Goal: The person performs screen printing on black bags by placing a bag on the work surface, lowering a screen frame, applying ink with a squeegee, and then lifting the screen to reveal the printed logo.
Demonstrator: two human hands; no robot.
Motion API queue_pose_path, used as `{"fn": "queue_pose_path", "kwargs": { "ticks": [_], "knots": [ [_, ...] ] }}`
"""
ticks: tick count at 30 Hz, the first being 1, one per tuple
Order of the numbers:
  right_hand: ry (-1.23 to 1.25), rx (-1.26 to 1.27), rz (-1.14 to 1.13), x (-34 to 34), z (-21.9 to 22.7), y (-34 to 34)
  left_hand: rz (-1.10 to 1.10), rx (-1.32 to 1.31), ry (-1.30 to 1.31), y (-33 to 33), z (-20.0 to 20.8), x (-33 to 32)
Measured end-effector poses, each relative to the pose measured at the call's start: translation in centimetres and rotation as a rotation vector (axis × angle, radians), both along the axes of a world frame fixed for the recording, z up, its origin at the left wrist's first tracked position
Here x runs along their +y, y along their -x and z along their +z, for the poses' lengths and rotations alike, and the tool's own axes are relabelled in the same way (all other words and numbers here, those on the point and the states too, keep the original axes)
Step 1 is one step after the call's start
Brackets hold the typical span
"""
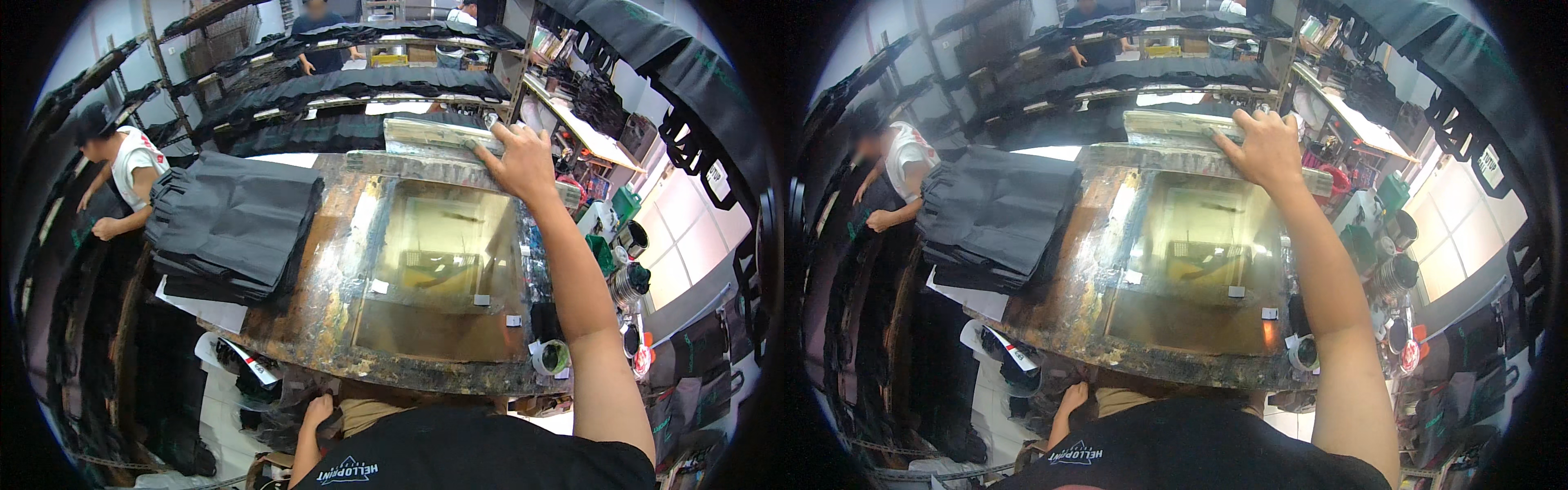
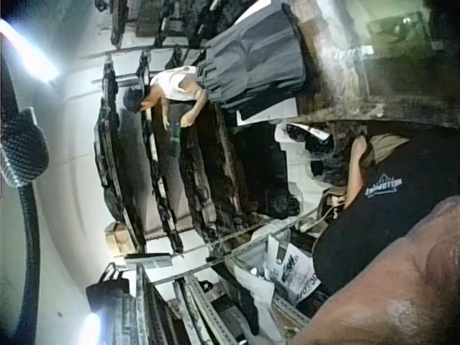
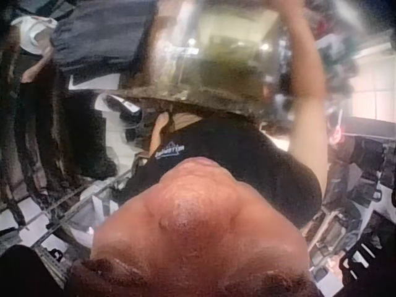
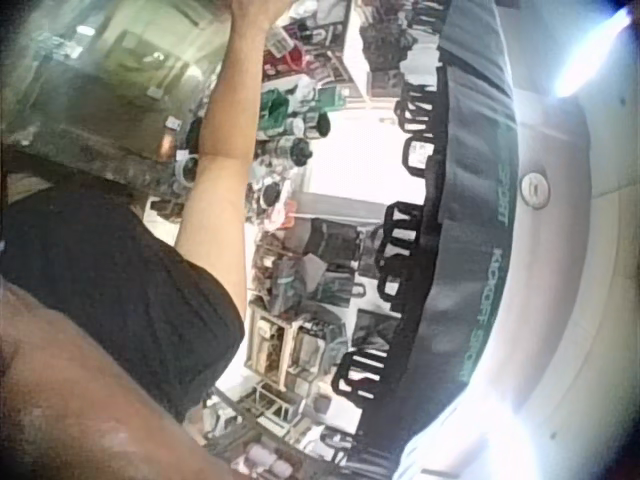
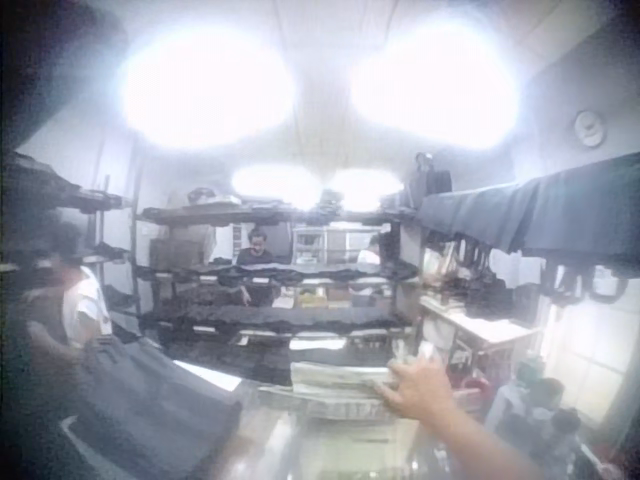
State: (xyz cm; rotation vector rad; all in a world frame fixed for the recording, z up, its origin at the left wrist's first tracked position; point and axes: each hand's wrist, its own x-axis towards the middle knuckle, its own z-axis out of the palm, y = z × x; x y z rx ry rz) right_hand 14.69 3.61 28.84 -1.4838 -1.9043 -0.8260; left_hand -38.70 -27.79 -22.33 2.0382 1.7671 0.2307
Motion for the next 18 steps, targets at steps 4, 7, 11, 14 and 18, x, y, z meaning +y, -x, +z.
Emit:
{"fn": "queue_pose_path", "kwargs": {
  "ticks": [4, 7, 11, 14, 18],
  "knots": [
    [0.014, -0.048, -0.07, -0.3, 0.0, -4.1, 0.029, 0.118, 0.407, -12.6, 23.2, 4.1],
    [0.015, -0.006, -0.031, 0.5, 1.1, -2.9, 0.202, -0.628, 0.363, -13.8, 29.2, 6.8],
    [0.055, 0.017, -0.025, 1.7, 2.2, -2.8, -0.378, -0.155, -0.156, -14.8, 27.5, 15.2],
    [0.064, 0.035, 0.0, 2.1, 2.7, -3.3, -0.851, 0.225, -0.206, -14.8, 23.2, 20.6],
    [0.05, 0.051, 0.023, 2.6, 3.0, -3.6, -0.814, 0.135, -0.126, -15.4, 24.0, 20.4]
  ]
}}
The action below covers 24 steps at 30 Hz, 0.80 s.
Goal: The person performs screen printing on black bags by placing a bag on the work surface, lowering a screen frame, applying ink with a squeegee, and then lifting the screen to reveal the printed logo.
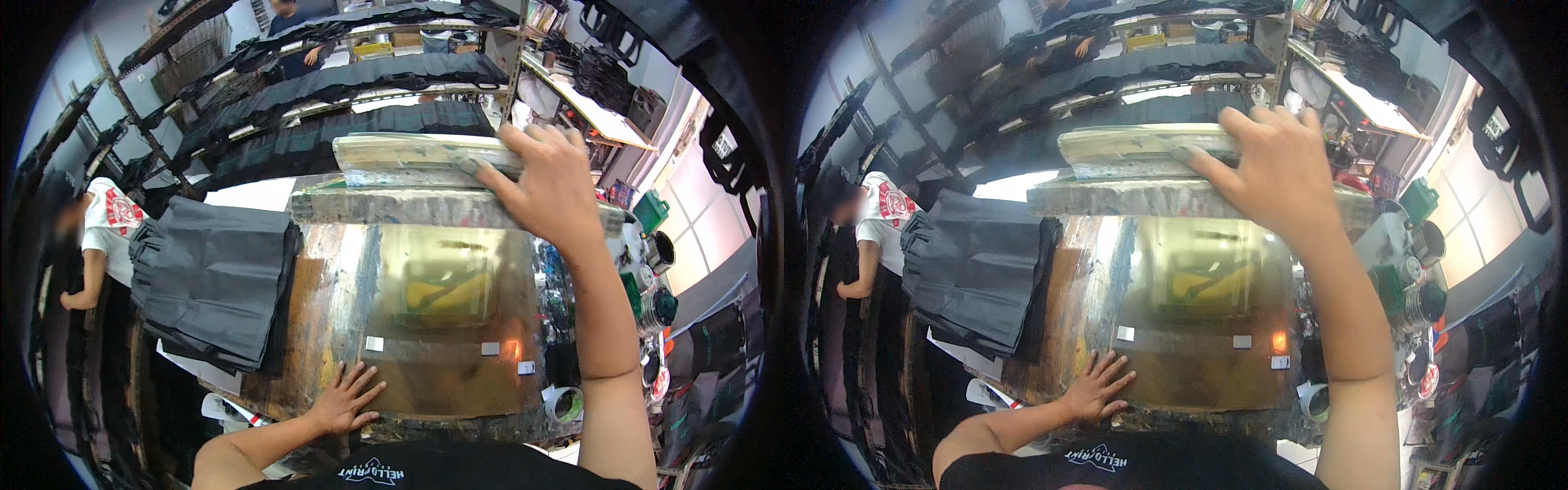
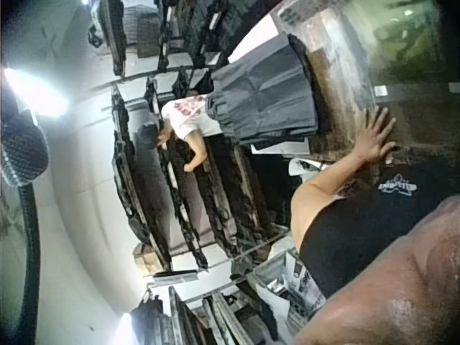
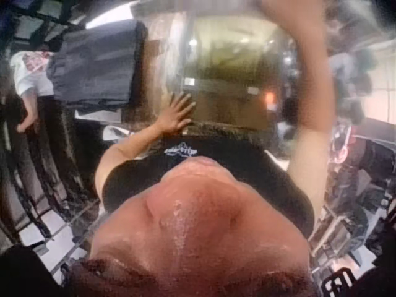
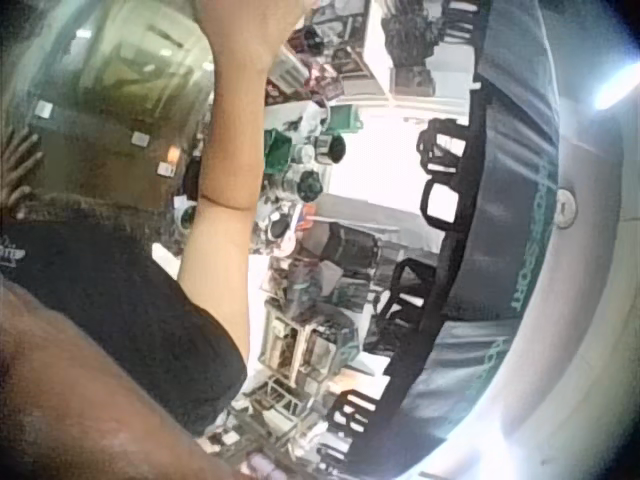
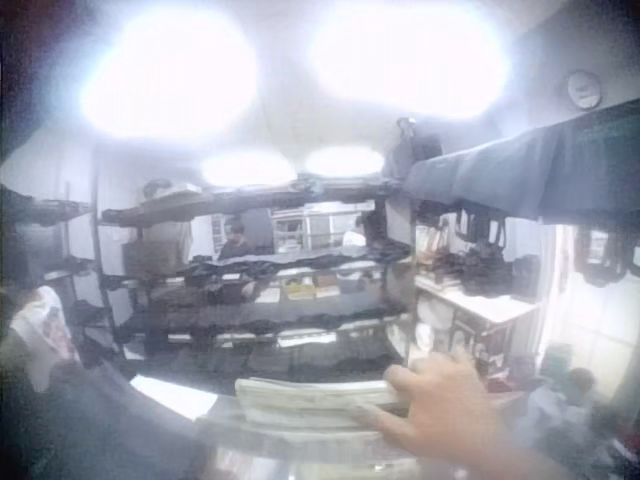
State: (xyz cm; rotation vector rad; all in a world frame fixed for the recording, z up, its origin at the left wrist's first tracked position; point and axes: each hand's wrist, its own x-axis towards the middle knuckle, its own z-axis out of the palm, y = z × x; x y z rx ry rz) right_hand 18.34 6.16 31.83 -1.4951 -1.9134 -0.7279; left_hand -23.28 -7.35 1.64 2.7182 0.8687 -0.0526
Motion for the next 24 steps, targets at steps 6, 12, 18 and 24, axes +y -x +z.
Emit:
{"fn": "queue_pose_path", "kwargs": {
  "ticks": [6, 12, 18, 24],
  "knots": [
    [0.063, 0.029, -0.027, 0.3, 1.4, 0.2, -0.008, -0.016, 0.042, 0.1, -0.3, 0.1],
    [-0.005, 0.041, 0.021, -0.7, -0.3, 0.7, -0.013, -0.019, -0.02, 0.6, -0.3, -0.1],
    [-0.005, -0.022, -0.039, -1.3, -1.4, 0.3, 0.0, -0.053, -0.099, 0.4, -0.4, -0.2],
    [0.061, -0.065, -0.122, -2.2, -1.5, 0.8, -0.018, -0.075, -0.126, 0.3, -0.6, -0.6]
  ]
}}
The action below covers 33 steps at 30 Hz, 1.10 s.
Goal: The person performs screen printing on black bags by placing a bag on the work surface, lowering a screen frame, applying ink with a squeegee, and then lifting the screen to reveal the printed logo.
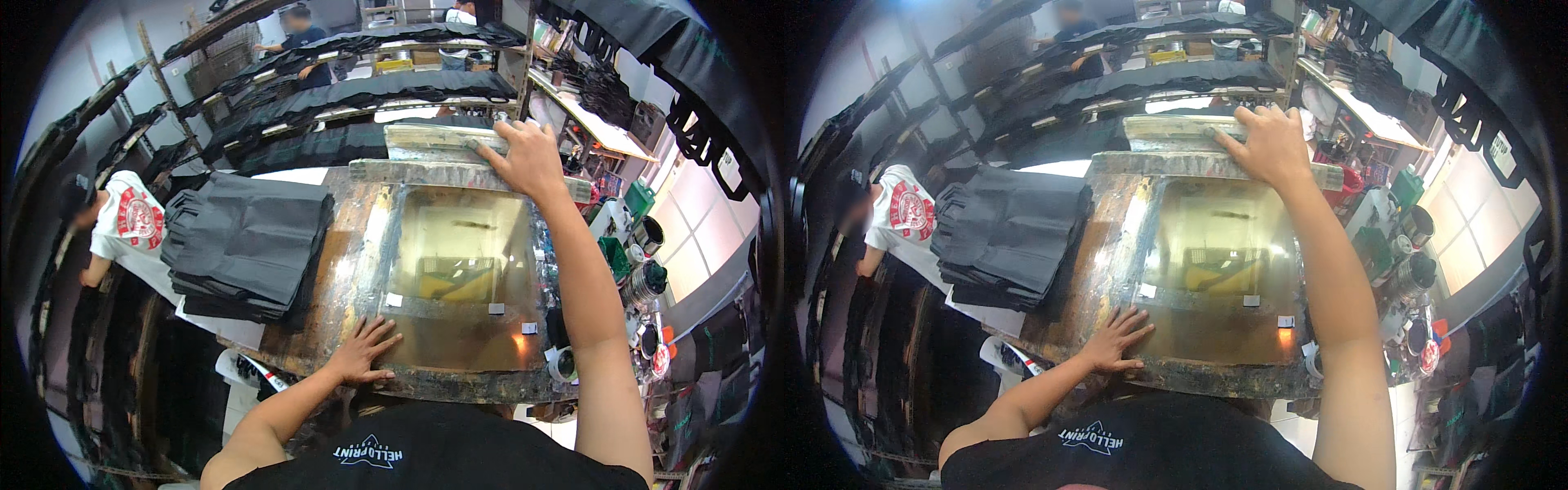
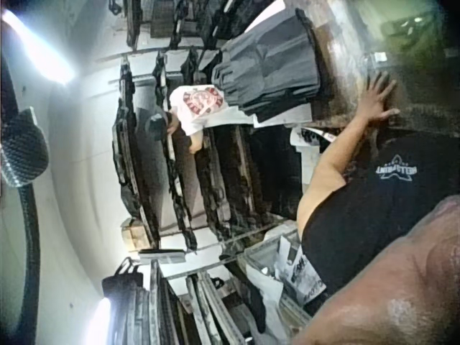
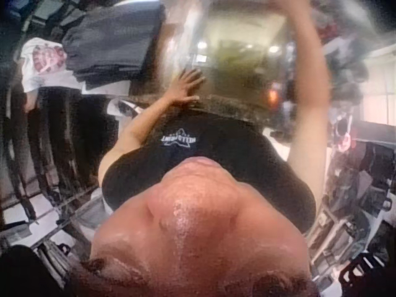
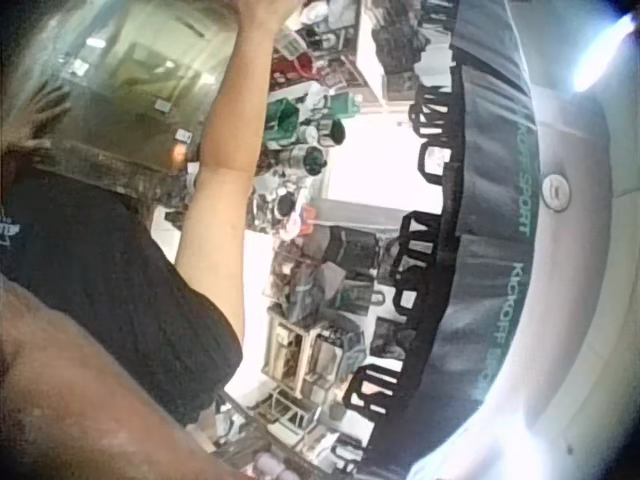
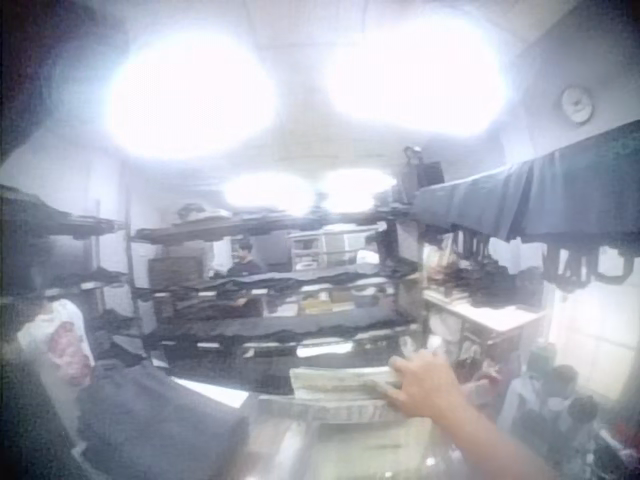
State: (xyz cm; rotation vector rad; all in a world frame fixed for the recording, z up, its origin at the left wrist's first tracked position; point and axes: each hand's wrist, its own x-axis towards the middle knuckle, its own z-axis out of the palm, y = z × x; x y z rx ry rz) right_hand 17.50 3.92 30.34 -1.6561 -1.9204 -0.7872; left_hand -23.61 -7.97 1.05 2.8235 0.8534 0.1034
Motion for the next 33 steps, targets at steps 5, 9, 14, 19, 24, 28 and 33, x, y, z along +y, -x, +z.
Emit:
{"fn": "queue_pose_path", "kwargs": {
  "ticks": [5, 9, 14, 19, 24, 28, 33],
  "knots": [
    [-0.01, 0.021, 0.023, -0.1, 0.0, 0.3, -0.003, -0.055, 0.0, 0.6, -0.4, -0.1],
    [0.0, 0.028, 0.029, 0.1, 0.3, -0.2, -0.008, -0.053, 0.0, 0.4, -0.9, 0.2],
    [-0.047, 0.061, 0.086, 0.5, 0.1, 0.3, 0.009, -0.09, 0.045, 0.9, -0.7, 0.9],
    [-0.005, 0.06, 0.071, 1.8, 0.9, 0.6, 0.122, -0.314, 0.222, 1.5, -1.2, 2.3],
    [-0.013, 0.065, 0.058, 2.0, 2.7, -0.7, 0.338, -0.508, -0.452, 4.0, 7.9, 8.0],
    [-0.007, 0.085, 0.078, 2.7, 3.2, 0.0, 0.82, -0.327, -0.456, 11.4, 13.0, 8.5],
    [-0.038, 0.097, 0.071, 3.1, 2.9, -0.3, 0.935, 0.214, -0.354, 15.9, 9.9, 7.9]
  ]
}}
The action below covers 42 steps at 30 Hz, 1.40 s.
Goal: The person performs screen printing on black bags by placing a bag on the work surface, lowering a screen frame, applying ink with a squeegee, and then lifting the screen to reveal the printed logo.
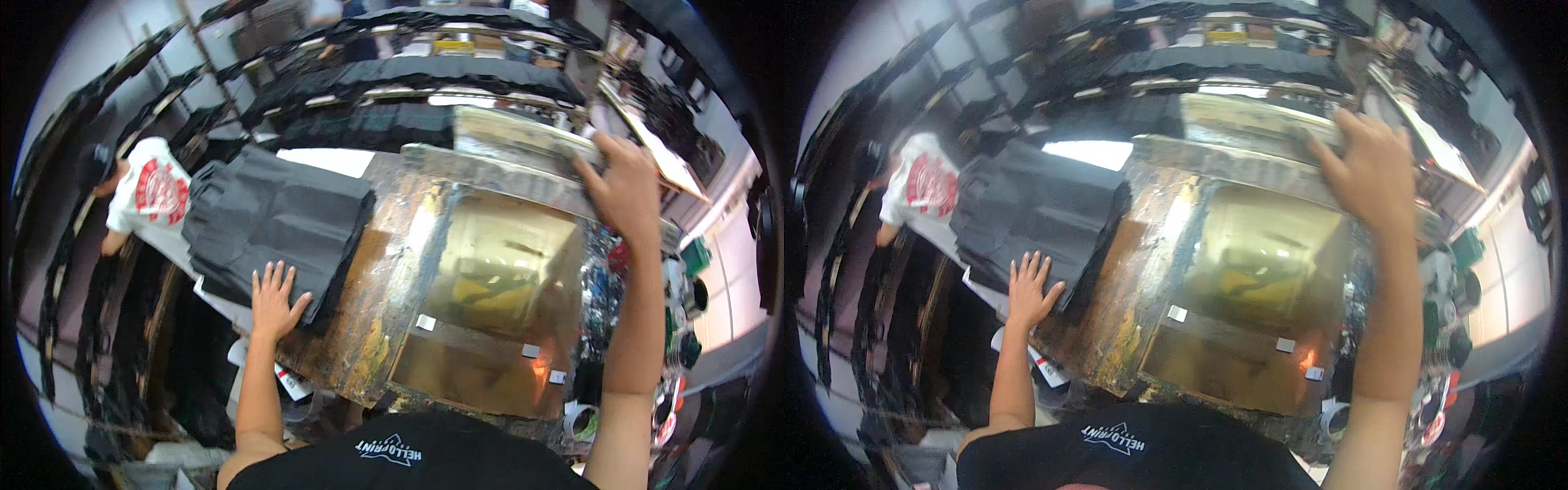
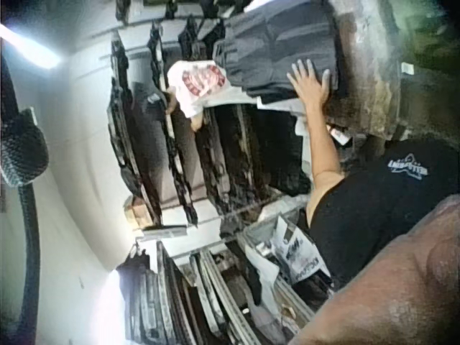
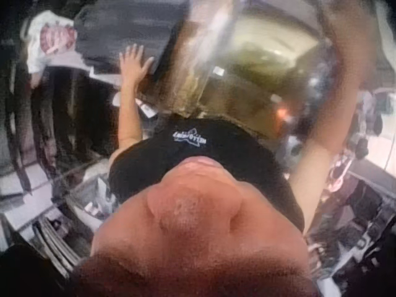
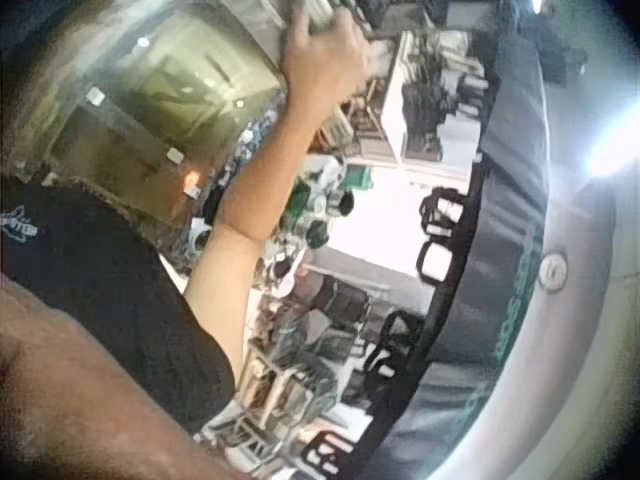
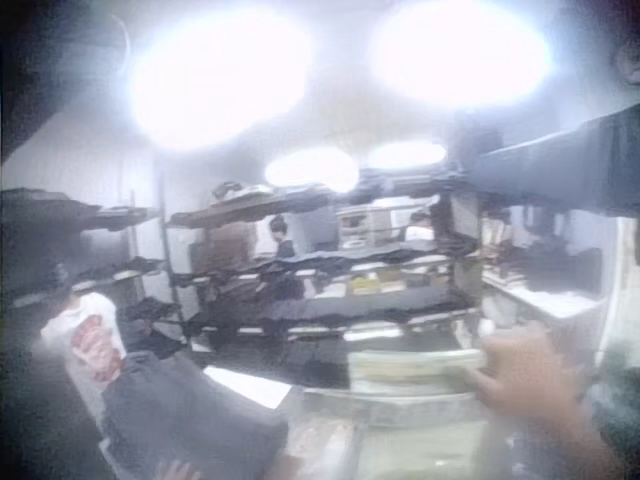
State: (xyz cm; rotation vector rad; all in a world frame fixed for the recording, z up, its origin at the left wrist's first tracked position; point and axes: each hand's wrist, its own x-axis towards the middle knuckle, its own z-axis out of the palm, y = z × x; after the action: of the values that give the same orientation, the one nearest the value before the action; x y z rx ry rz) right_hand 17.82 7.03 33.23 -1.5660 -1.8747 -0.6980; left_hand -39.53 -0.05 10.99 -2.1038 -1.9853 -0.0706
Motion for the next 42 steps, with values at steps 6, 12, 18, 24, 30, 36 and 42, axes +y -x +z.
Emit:
{"fn": "queue_pose_path", "kwargs": {
  "ticks": [6, 12, 18, 24, 30, 36, 42],
  "knots": [
    [0.062, -0.019, -0.009, -0.1, 0.2, -0.6, 0.028, -0.12, 0.011, -0.5, 0.6, 0.2],
    [0.111, -0.041, -0.024, -0.5, 0.3, -1.0, 0.119, -0.132, 0.06, -1.2, 1.9, -1.3],
    [0.148, -0.012, -0.005, -0.5, 0.4, -0.7, 0.147, -0.149, 0.026, 0.3, -0.4, -1.1],
    [0.09, 0.0, 0.037, 0.1, 0.6, -1.3, 0.128, -0.171, -0.218, 1.6, -0.9, 0.0],
    [0.006, -0.018, 0.051, 1.8, 0.4, -1.7, 0.001, -0.386, -0.18, -1.4, 9.2, 2.4],
    [0.081, -0.015, 0.001, 3.5, 2.4, -2.1, -0.436, -0.093, -0.135, -15.9, 10.9, 1.7],
    [0.059, -0.014, 0.007, 3.9, 2.7, -2.1, -0.512, -0.27, 0.15, -31.0, -1.1, 2.4]
  ]
}}
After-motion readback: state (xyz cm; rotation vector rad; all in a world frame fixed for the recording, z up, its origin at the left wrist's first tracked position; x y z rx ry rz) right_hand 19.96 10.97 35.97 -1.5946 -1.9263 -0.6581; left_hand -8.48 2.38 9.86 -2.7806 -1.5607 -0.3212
